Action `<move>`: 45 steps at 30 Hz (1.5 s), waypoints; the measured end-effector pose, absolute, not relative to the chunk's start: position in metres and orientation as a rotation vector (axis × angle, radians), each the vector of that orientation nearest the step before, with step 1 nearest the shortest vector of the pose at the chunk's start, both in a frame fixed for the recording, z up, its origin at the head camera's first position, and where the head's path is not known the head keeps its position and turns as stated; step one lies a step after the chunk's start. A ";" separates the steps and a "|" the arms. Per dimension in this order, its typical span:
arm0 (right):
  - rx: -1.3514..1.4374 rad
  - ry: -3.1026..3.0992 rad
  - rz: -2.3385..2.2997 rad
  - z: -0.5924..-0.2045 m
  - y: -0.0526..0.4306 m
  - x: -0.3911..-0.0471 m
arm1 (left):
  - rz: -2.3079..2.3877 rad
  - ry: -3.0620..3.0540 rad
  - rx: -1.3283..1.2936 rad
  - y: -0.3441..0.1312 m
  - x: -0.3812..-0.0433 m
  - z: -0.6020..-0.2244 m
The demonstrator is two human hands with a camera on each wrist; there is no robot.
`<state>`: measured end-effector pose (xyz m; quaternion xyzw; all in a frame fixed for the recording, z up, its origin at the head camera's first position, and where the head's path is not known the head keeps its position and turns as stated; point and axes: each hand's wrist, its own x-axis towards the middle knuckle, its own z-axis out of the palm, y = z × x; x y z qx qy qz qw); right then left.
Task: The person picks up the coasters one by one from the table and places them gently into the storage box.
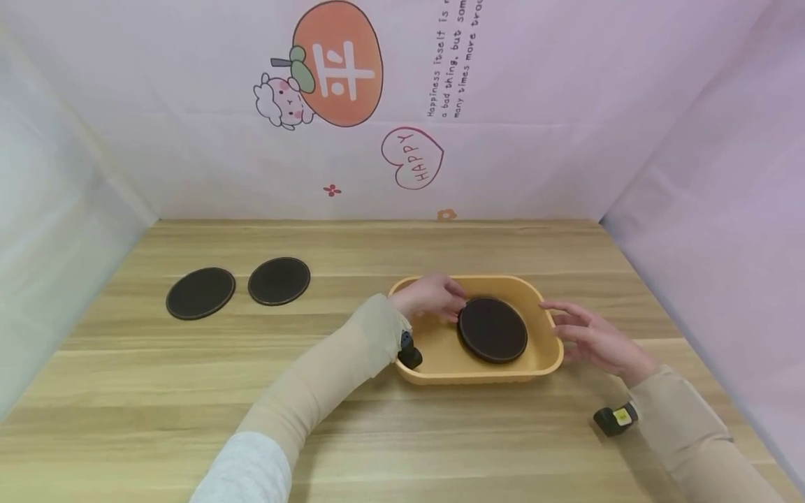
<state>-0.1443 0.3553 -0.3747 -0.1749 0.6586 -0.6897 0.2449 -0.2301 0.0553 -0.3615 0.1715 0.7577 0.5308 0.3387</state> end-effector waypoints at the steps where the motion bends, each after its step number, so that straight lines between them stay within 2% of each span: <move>1: -0.473 1.801 -1.881 -0.375 0.355 -0.144 | 1.383 1.973 0.449 0.055 -0.230 -0.361; 12: -0.465 1.797 -1.872 -0.375 0.355 -0.145 | 1.389 1.915 0.493 0.047 -0.229 -0.353; 21: -0.452 1.821 -1.865 -0.376 0.355 -0.145 | 1.505 1.857 0.505 0.037 -0.231 -0.330; 29: -0.442 1.833 -1.863 -0.375 0.355 -0.145 | 1.605 1.925 0.517 0.013 -0.235 -0.312; 45: -0.480 1.768 -1.880 -0.375 0.355 -0.144 | 1.655 2.053 0.414 -0.051 -0.231 -0.311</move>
